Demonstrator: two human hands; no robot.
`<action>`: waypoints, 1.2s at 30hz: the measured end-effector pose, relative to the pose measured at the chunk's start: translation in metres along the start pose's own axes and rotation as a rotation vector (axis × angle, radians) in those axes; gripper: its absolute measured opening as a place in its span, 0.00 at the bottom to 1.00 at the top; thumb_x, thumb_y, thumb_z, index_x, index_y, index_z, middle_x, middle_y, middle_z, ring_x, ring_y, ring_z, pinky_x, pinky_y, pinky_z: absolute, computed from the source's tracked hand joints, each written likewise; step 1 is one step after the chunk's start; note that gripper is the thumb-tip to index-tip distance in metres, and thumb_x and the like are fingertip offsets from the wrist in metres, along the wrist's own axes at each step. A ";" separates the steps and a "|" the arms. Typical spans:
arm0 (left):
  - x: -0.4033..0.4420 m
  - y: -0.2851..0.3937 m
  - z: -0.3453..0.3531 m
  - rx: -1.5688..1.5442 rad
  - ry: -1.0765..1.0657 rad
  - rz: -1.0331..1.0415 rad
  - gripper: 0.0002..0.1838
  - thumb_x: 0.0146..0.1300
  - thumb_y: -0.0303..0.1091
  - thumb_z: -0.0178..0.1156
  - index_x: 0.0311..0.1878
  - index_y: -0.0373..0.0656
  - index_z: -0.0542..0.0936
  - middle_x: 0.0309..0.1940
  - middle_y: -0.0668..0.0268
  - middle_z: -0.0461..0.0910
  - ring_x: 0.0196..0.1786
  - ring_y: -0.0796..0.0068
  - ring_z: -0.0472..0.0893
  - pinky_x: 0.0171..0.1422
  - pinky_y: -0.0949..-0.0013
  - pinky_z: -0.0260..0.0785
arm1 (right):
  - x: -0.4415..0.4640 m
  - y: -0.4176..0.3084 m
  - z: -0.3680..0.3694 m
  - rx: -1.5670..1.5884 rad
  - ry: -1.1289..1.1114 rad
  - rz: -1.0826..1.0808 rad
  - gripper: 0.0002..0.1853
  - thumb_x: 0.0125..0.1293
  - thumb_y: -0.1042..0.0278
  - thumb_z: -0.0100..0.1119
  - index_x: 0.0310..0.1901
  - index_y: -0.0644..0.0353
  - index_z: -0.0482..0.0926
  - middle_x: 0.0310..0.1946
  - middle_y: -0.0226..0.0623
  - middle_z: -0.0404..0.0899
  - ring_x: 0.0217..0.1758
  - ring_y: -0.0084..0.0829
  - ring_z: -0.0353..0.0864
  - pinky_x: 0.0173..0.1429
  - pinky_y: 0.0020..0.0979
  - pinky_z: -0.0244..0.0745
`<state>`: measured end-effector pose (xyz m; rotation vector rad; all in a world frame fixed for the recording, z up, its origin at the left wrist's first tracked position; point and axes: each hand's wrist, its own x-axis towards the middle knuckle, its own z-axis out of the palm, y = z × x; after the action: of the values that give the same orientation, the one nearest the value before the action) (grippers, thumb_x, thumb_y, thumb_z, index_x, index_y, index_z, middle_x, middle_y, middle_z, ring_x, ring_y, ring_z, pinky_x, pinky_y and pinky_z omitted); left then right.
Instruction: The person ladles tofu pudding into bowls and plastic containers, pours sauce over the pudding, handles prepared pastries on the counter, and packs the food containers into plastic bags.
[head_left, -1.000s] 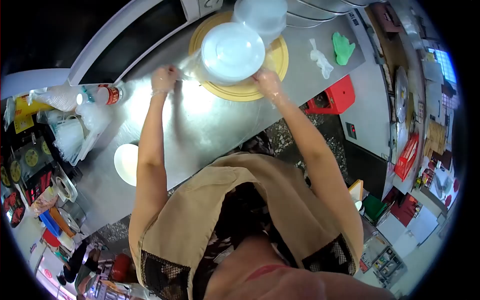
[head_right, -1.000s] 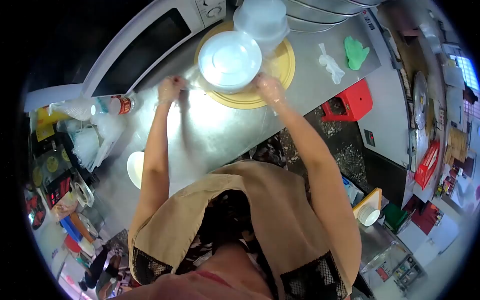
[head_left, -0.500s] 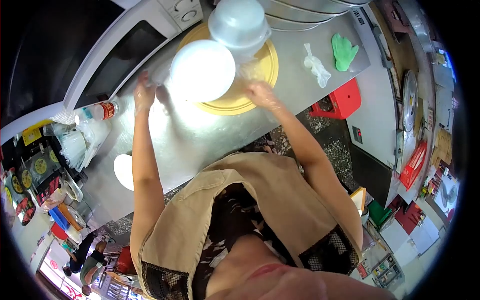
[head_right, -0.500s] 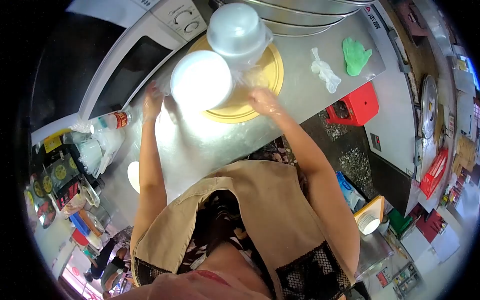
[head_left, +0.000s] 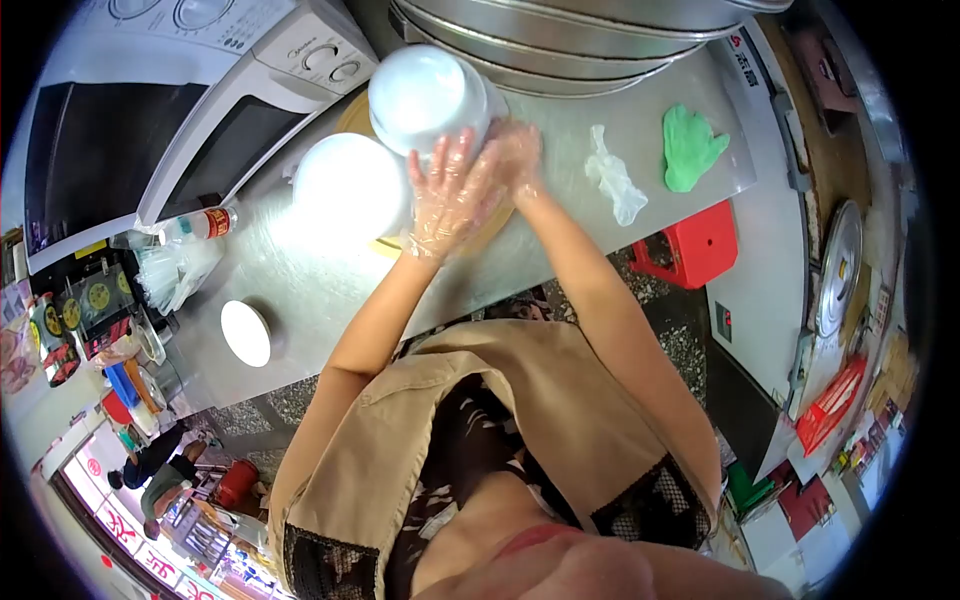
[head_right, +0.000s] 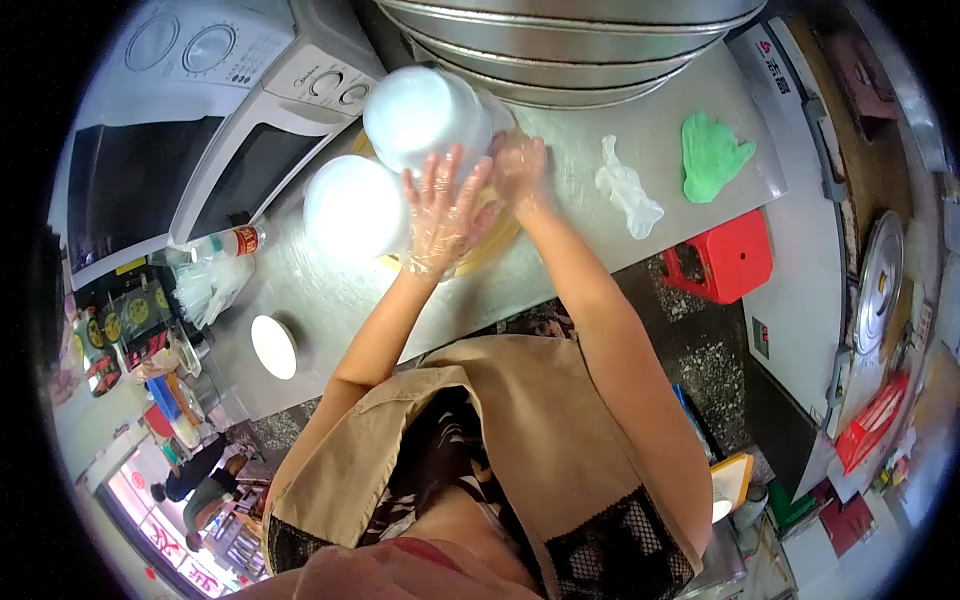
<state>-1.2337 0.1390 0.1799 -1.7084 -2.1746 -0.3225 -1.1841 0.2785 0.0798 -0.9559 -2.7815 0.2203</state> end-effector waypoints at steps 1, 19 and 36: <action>0.015 -0.001 0.000 0.009 -0.001 -0.001 0.37 0.49 0.51 0.68 0.64 0.55 0.70 0.67 0.52 0.60 0.68 0.47 0.58 0.66 0.40 0.54 | -0.003 0.005 -0.001 0.007 0.004 -0.005 0.08 0.59 0.58 0.56 0.34 0.49 0.81 0.32 0.33 0.81 0.42 0.31 0.79 0.44 0.37 0.67; 0.091 -0.040 -0.063 -0.183 -0.404 -0.316 0.55 0.38 0.57 0.73 0.71 0.60 0.56 0.65 0.40 0.56 0.63 0.37 0.62 0.65 0.50 0.61 | -0.075 -0.002 -0.015 0.163 -0.361 -0.388 0.14 0.61 0.60 0.51 0.29 0.60 0.81 0.29 0.44 0.81 0.32 0.40 0.80 0.40 0.42 0.73; 0.108 -0.069 -0.164 -0.762 -0.298 -0.518 0.54 0.38 0.53 0.76 0.68 0.46 0.61 0.61 0.51 0.65 0.62 0.53 0.67 0.62 0.56 0.66 | -0.059 0.052 -0.151 1.037 -0.045 0.209 0.17 0.66 0.59 0.57 0.28 0.67 0.76 0.20 0.45 0.74 0.22 0.28 0.68 0.32 0.31 0.68</action>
<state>-1.3008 0.1538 0.3758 -1.5386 -2.9513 -1.2328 -1.0733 0.2940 0.2082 -0.8958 -2.0622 1.5111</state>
